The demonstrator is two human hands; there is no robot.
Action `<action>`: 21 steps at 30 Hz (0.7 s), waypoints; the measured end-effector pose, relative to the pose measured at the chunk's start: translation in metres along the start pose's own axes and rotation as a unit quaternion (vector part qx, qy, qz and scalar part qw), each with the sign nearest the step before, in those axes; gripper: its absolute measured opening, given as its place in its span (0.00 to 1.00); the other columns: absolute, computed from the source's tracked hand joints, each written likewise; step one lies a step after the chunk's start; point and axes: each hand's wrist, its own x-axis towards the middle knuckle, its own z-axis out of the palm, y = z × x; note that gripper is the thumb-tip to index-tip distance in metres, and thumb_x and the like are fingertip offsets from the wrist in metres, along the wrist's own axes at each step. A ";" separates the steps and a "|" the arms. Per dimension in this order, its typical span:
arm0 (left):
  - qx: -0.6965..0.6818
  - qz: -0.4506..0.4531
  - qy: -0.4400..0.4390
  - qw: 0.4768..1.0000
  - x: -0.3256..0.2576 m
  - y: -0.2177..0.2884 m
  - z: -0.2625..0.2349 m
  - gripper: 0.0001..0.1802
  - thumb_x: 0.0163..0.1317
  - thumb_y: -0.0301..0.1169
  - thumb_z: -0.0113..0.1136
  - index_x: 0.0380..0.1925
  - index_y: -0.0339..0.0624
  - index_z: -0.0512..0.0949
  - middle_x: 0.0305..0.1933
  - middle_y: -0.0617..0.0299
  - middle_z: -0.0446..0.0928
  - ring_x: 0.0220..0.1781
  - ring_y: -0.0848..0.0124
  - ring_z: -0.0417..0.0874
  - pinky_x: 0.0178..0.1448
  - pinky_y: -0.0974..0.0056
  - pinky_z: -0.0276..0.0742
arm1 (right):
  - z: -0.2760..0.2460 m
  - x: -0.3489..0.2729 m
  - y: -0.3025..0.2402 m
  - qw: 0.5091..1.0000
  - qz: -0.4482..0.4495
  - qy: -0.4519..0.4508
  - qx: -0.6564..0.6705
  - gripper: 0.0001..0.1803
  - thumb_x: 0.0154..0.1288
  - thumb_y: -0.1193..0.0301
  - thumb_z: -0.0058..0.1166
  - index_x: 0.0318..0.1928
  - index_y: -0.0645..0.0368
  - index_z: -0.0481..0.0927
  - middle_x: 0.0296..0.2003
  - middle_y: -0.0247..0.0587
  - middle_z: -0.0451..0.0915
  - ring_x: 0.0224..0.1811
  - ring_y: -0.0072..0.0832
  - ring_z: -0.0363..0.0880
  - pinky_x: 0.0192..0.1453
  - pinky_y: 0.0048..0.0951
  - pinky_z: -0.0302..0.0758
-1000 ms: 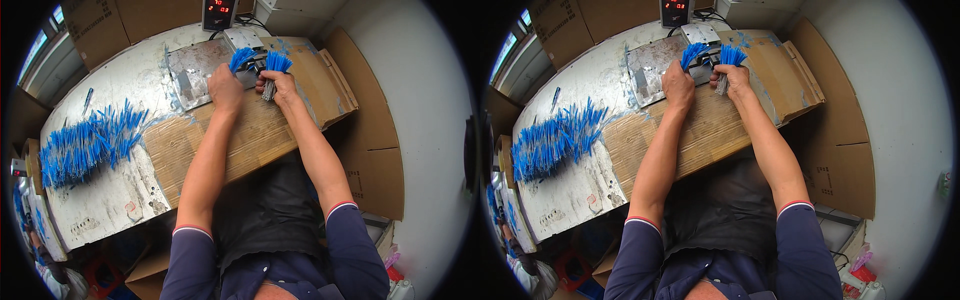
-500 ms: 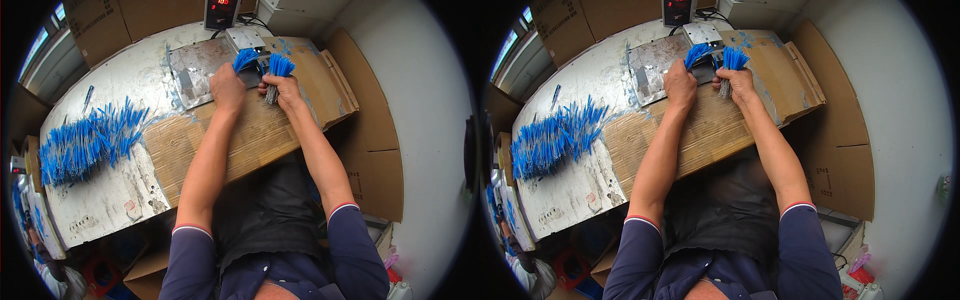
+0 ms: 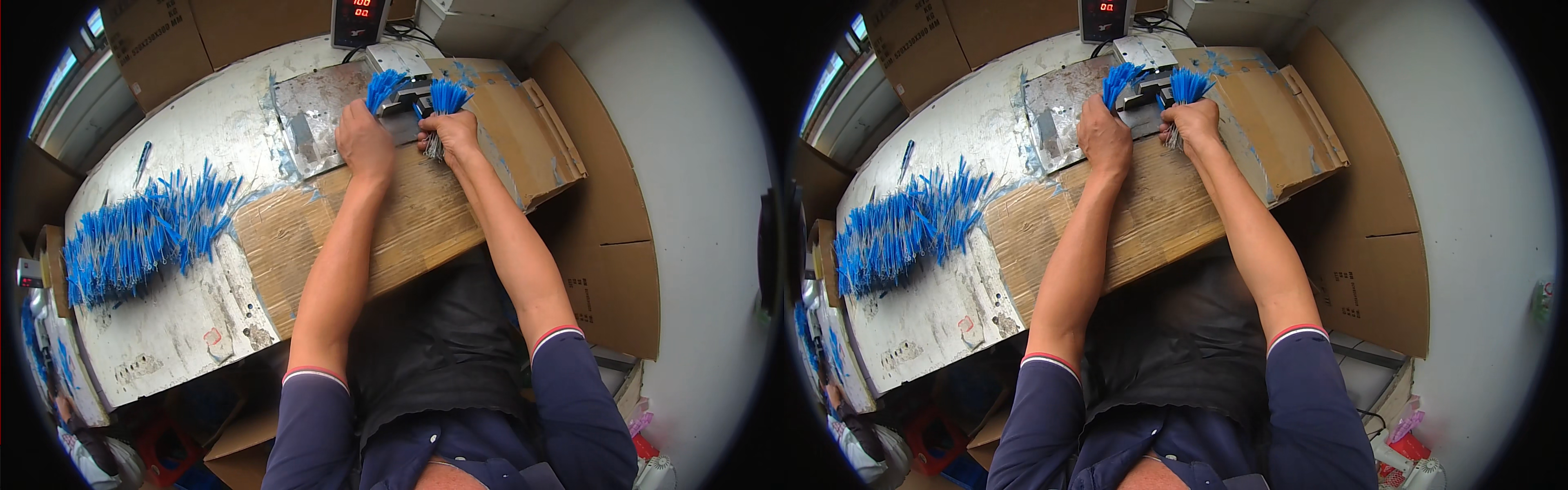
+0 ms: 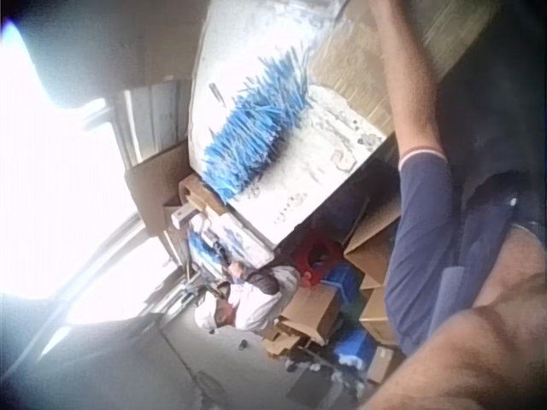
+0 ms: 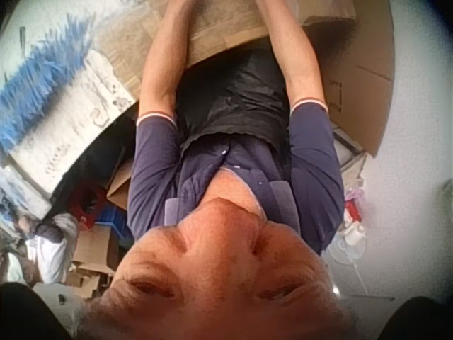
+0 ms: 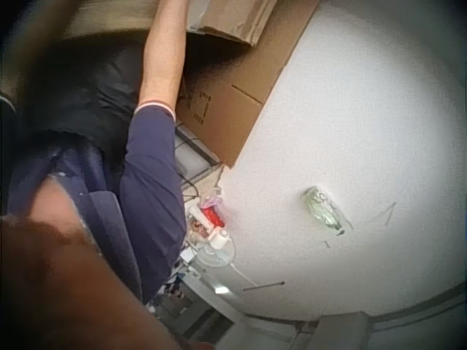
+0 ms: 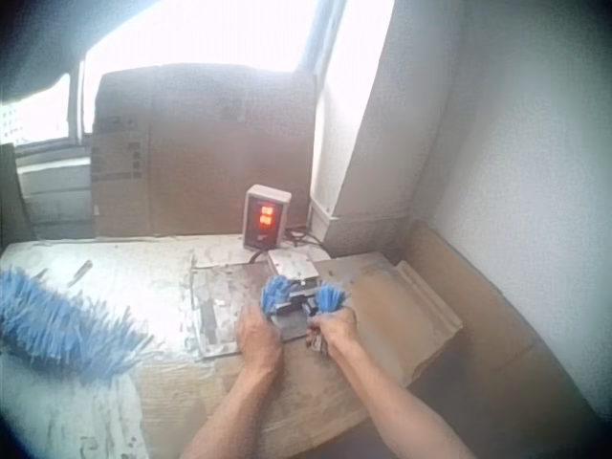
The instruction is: The person is using a machine to bundle blue brush bristles into metal ferrules or heads.
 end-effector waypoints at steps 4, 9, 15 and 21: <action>-0.013 -0.024 -0.009 1.000 0.000 -0.001 0.000 0.10 0.61 0.24 0.55 0.43 0.40 0.76 0.41 0.53 0.79 0.48 0.52 0.80 0.51 0.51 0.71 | 0.006 0.004 -0.003 1.000 0.008 0.025 -0.015 0.08 0.55 0.90 0.59 0.26 0.69 0.74 0.21 0.50 0.77 0.17 0.37 0.79 0.16 0.36 0.76; -0.026 -0.016 -0.005 1.000 0.000 -0.001 -0.002 0.10 0.61 0.24 0.56 0.43 0.40 0.76 0.42 0.53 0.80 0.48 0.52 0.80 0.53 0.51 0.70 | 0.008 0.006 0.002 0.999 -0.007 0.044 -0.005 0.08 0.55 0.90 0.59 0.26 0.68 0.74 0.21 0.51 0.78 0.17 0.37 0.80 0.16 0.36 0.76; -0.027 -0.014 0.004 1.000 0.000 -0.002 -0.001 0.12 0.59 0.22 0.56 0.44 0.39 0.76 0.44 0.52 0.81 0.51 0.52 0.80 0.55 0.51 0.70 | 0.006 0.006 0.006 0.999 -0.016 0.039 0.001 0.08 0.54 0.90 0.59 0.26 0.67 0.74 0.21 0.51 0.79 0.16 0.37 0.80 0.16 0.36 0.77; -0.027 -0.009 -0.001 1.000 0.001 0.000 0.000 0.12 0.59 0.22 0.56 0.43 0.39 0.76 0.44 0.52 0.81 0.51 0.52 0.80 0.55 0.51 0.70 | 0.007 0.014 0.003 0.999 -0.001 0.045 -0.009 0.07 0.53 0.89 0.60 0.26 0.70 0.76 0.21 0.52 0.79 0.17 0.38 0.81 0.17 0.36 0.78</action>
